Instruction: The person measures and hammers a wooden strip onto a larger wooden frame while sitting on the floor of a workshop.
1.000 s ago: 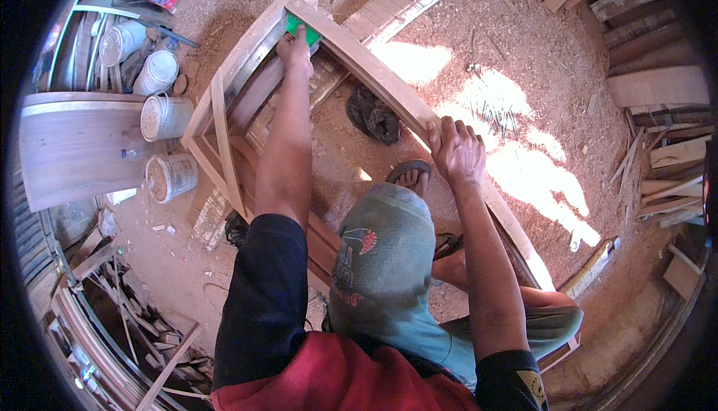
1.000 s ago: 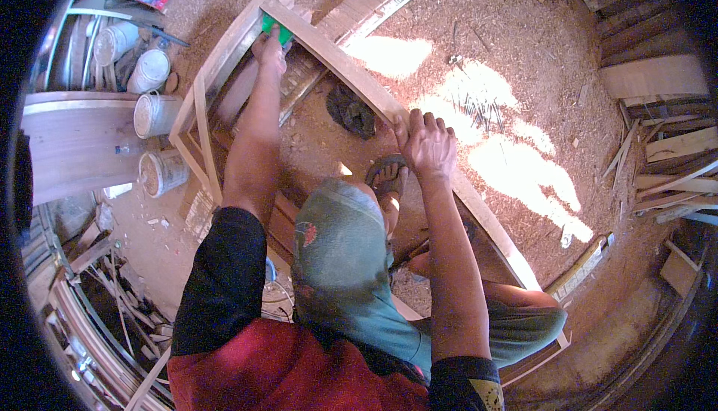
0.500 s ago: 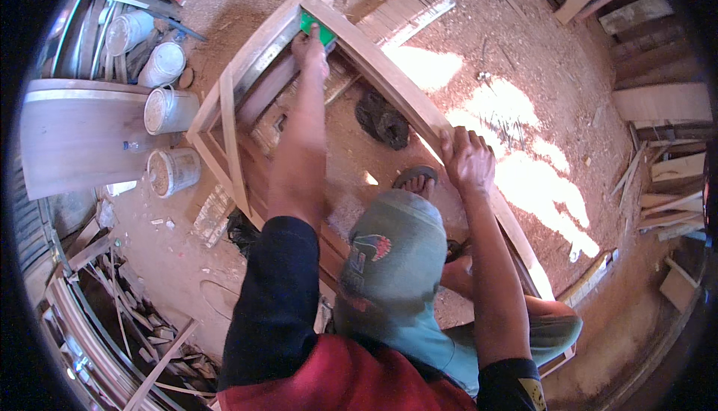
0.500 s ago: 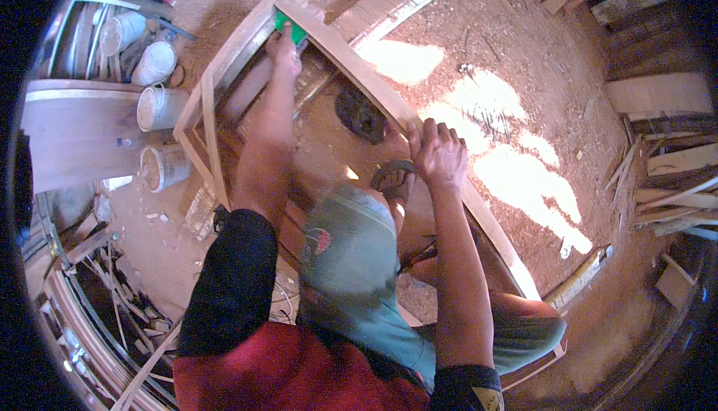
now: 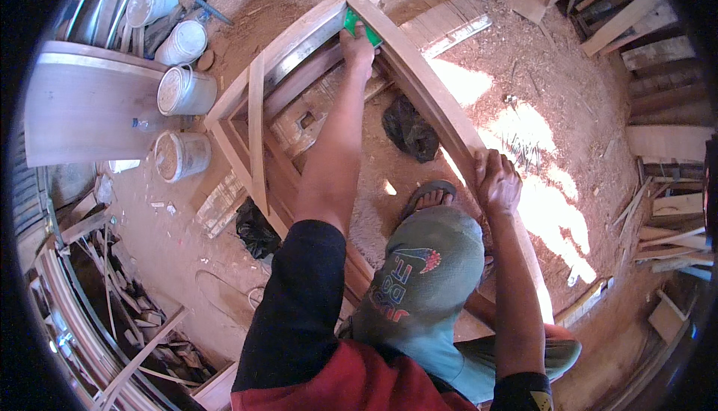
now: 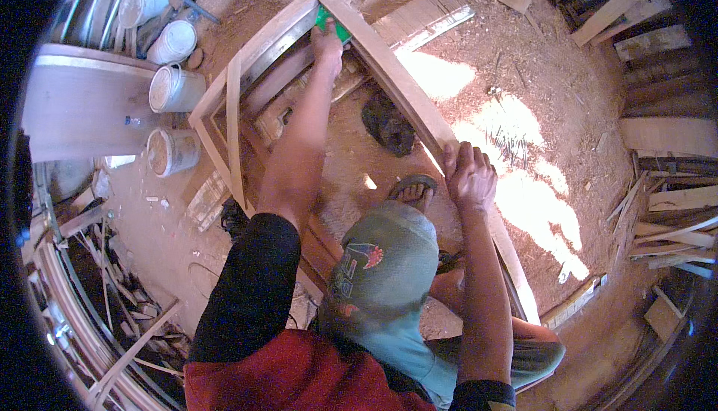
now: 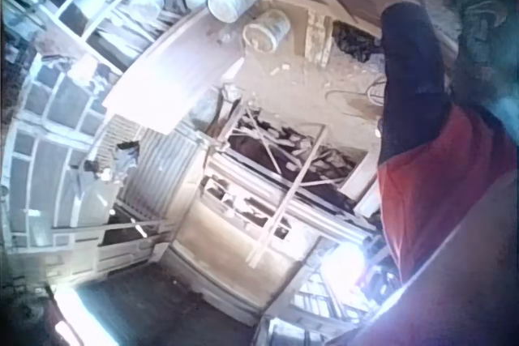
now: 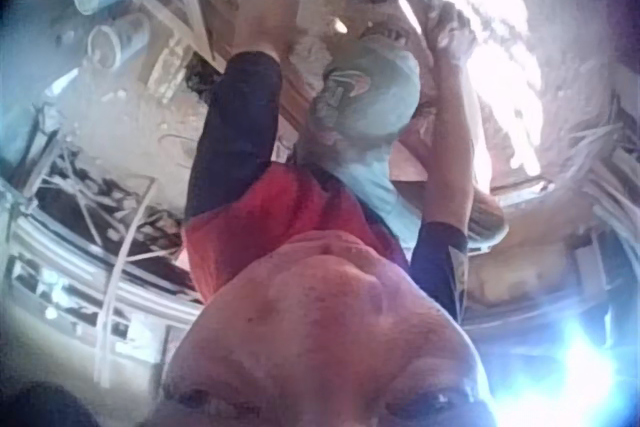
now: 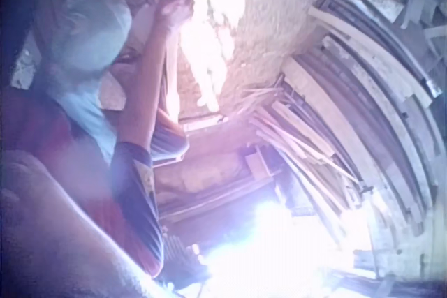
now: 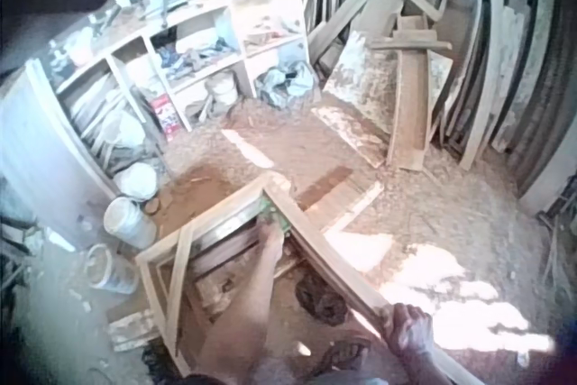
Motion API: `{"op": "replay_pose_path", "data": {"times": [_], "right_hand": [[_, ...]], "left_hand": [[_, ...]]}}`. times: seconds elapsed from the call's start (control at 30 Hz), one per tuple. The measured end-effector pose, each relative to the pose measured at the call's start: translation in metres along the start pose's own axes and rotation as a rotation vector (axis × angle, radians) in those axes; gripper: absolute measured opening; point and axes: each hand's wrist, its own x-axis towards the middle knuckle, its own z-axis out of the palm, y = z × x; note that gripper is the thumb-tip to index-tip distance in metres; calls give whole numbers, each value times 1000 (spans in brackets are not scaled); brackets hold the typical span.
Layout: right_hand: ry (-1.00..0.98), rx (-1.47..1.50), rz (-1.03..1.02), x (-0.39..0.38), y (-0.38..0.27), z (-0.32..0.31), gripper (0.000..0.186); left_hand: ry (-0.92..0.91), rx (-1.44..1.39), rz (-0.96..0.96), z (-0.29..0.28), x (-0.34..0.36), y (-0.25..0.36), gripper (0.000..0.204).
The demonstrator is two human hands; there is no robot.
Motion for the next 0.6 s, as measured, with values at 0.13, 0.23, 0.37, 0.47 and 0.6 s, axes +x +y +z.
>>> {"op": "replay_pose_path", "data": {"times": [0.13, 0.23, 0.37, 0.47, 0.6], "right_hand": [[1, 6, 3, 0, 1, -1, 37], [24, 4, 0, 0, 1, -1, 37], [-11, -8, 8, 0, -1, 0, 37], [-13, -3, 11, 0, -4, -3, 36], [-27, 1, 19, 0, -3, -4, 38]], "left_hand": [[-20, 76, 6, 2, -8, 12, 35], [-24, 59, -22, 2, -8, 12, 37], [-23, 39, -9, -1, 3, 1, 40], [-41, 49, 9, -3, 12, -7, 42], [-80, -3, -24, -5, 15, -10, 52]]}}
